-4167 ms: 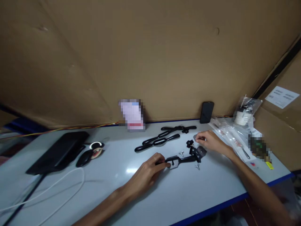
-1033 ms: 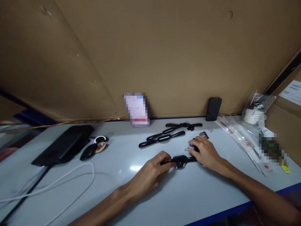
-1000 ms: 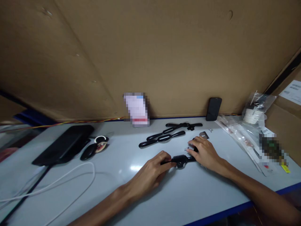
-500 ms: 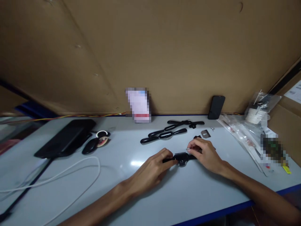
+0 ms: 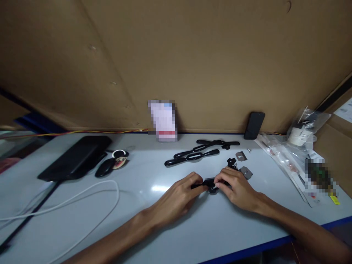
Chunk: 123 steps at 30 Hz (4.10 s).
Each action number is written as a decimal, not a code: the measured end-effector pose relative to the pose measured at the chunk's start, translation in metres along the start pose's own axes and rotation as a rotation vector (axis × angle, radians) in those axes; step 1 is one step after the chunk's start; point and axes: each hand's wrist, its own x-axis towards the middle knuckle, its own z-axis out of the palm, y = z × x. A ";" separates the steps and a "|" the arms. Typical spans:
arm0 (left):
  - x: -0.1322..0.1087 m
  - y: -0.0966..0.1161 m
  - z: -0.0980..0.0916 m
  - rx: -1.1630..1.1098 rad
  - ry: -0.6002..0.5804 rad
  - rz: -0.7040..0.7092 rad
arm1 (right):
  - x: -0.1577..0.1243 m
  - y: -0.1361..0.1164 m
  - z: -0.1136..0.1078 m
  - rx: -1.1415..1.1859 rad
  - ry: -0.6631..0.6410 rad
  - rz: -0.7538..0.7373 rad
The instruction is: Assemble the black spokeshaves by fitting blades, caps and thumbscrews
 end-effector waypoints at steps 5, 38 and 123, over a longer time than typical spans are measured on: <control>0.000 0.000 0.001 0.001 0.003 0.001 | -0.002 0.000 0.001 -0.045 0.014 -0.040; -0.002 -0.001 0.003 -0.013 -0.011 0.015 | -0.004 -0.002 0.000 0.025 0.023 -0.058; 0.010 -0.010 -0.003 -0.069 -0.075 0.027 | 0.006 0.087 -0.101 -0.492 0.068 0.425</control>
